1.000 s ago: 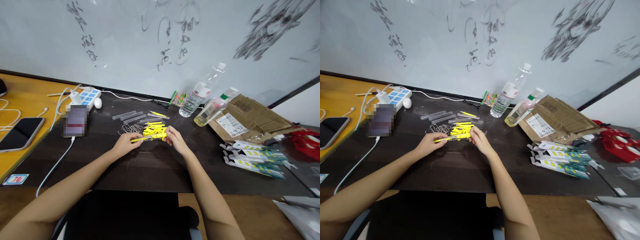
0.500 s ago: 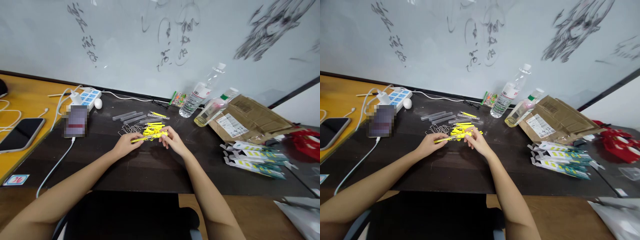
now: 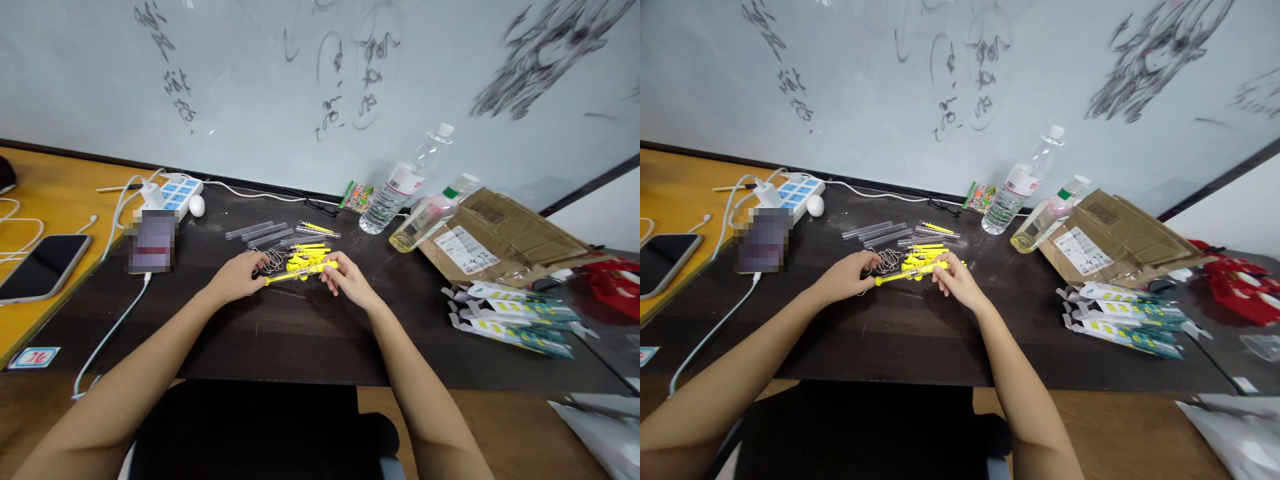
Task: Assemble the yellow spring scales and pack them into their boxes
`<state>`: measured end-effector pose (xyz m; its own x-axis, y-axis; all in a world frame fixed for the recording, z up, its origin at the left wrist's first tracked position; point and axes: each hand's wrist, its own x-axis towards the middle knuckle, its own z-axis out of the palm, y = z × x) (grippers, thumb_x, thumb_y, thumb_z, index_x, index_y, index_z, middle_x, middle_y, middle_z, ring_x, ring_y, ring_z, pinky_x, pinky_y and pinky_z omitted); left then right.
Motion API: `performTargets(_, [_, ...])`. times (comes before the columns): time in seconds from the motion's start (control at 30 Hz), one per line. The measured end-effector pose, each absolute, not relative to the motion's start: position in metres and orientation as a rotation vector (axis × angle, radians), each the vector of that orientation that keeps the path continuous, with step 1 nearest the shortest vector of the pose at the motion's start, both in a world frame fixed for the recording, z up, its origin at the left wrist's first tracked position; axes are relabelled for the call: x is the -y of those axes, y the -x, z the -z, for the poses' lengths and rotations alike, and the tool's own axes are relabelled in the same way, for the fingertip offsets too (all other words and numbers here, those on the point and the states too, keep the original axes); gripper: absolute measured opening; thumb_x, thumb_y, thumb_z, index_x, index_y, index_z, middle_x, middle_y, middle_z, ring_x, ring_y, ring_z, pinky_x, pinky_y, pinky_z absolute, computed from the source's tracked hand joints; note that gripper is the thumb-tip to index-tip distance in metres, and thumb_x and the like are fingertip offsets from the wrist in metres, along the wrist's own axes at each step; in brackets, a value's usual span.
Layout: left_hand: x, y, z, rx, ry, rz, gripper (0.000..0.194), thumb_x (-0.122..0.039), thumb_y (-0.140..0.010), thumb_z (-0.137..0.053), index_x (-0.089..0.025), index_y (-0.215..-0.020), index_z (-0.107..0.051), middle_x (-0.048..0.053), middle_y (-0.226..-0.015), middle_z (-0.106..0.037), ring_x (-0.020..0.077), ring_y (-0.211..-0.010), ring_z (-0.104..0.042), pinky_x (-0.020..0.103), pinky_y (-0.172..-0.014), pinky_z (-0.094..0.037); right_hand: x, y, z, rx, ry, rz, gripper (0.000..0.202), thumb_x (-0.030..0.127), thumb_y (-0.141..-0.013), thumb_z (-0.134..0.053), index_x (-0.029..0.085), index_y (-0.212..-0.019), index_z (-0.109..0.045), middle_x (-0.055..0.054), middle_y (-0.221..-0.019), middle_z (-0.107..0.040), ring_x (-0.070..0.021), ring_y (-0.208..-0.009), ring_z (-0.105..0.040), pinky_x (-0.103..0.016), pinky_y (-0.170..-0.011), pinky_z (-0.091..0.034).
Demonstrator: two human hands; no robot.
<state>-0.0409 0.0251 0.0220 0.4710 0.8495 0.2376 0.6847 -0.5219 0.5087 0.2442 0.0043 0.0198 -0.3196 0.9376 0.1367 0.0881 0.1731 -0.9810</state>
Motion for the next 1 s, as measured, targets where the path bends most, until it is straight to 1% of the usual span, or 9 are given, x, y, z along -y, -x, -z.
performTargets(0.1, [-0.029,0.046,-0.018,-1.299,-2.441,-0.565,0.024,-0.03,-0.068,-0.06,-0.021,-0.09,-0.06,0.003,-0.082,-0.062,0.0209,-0.076,-0.058,0.031,-0.068,-0.043,-0.005,-0.245,-0.021,1.579,1.013,-1.262,0.031,0.045,-0.084,-0.059,0.022,-0.095,-0.043,0.006,-0.067,-0.059,-0.0054,-0.044,-0.048,-0.016,-0.035,-0.04])
performTargets(0.2, [-0.03,0.046,-0.016,-1.227,-2.487,-0.598,0.012,-0.031,-0.071,-0.06,-0.021,-0.078,-0.061,0.003,-0.078,-0.061,0.0203,-0.077,-0.056,0.03,-0.069,-0.042,-0.005,-0.246,-0.023,1.555,1.01,-1.27,0.033,0.046,-0.083,-0.06,0.022,-0.094,-0.042,0.005,-0.067,-0.06,-0.0057,-0.044,-0.049,-0.016,-0.035,-0.041])
performTargets(0.27, [-0.029,0.043,-0.017,-1.191,-2.492,-0.641,0.011,-0.031,-0.074,-0.059,-0.021,-0.073,-0.062,0.004,-0.078,-0.061,0.0198,-0.077,-0.056,0.03,-0.071,-0.042,-0.005,-0.246,-0.024,1.53,1.004,-1.27,0.034,0.047,-0.082,-0.06,0.022,-0.094,-0.042,0.005,-0.066,-0.06,-0.0059,-0.043,-0.049,-0.017,-0.036,-0.041])
performTargets(0.37, [-0.027,0.038,-0.019,-1.222,-2.374,-0.728,0.012,-0.03,-0.078,-0.057,-0.021,-0.075,-0.062,0.003,-0.076,-0.063,0.0181,-0.073,-0.057,0.028,-0.066,-0.042,-0.005,-0.247,-0.027,1.469,0.995,-1.244,0.033,0.048,-0.083,-0.06,0.022,-0.093,-0.041,0.006,-0.065,-0.059,-0.0061,-0.042,-0.048,-0.017,-0.036,-0.04])
performTargets(0.57, [-0.023,0.032,-0.019,-1.233,-2.075,-0.976,0.014,-0.032,-0.082,-0.054,-0.021,-0.09,-0.06,-0.002,-0.071,-0.064,0.0137,-0.062,-0.057,0.025,-0.063,-0.043,-0.004,-0.246,-0.031,1.347,0.979,-1.203,0.033,0.045,-0.081,-0.062,0.022,-0.092,-0.042,0.006,-0.063,-0.059,-0.0065,-0.041,-0.047,-0.018,-0.036,-0.037])
performTargets(0.67, [-0.022,0.029,-0.016,-1.191,-2.058,-1.048,0.014,-0.03,-0.082,-0.053,-0.022,-0.093,-0.059,-0.001,-0.075,-0.064,0.014,-0.069,-0.059,0.026,-0.069,-0.045,-0.005,-0.246,-0.031,1.335,0.972,-1.191,0.034,0.047,-0.08,-0.062,0.022,-0.091,-0.042,0.006,-0.062,-0.059,-0.0065,-0.041,-0.047,-0.018,-0.036,-0.037])
performTargets(0.87, [-0.017,0.025,-0.015,-1.195,-2.12,-1.155,0.012,-0.025,-0.081,-0.05,-0.02,-0.091,-0.053,0.004,-0.096,-0.061,0.0187,-0.089,-0.058,0.031,-0.081,-0.045,-0.004,-0.243,-0.03,1.321,0.958,-1.199,0.039,0.049,-0.078,-0.065,0.023,-0.093,-0.041,0.006,-0.064,-0.061,-0.0073,-0.043,-0.05,-0.019,-0.039,-0.042])
performTargets(0.93, [-0.015,0.024,-0.017,-1.224,-2.183,-1.133,0.01,-0.029,-0.083,-0.051,-0.02,-0.088,-0.051,0.004,-0.098,-0.062,0.0203,-0.093,-0.056,0.034,-0.086,-0.042,-0.003,-0.241,-0.03,1.333,0.958,-1.201,0.039,0.05,-0.077,-0.066,0.023,-0.093,-0.042,0.006,-0.065,-0.062,-0.0078,-0.045,-0.052,-0.02,-0.04,-0.044])
performTargets(1.0, [-0.014,0.024,-0.018,-1.261,-2.189,-1.114,0.016,-0.036,-0.085,-0.052,-0.02,-0.083,-0.049,0.004,-0.094,-0.063,0.0208,-0.091,-0.056,0.035,-0.086,-0.04,-0.003,-0.24,-0.029,1.343,0.963,-1.206,0.039,0.05,-0.077,-0.066,0.023,-0.094,-0.042,0.005,-0.066,-0.063,-0.0083,-0.046,-0.054,-0.02,-0.041,-0.045])
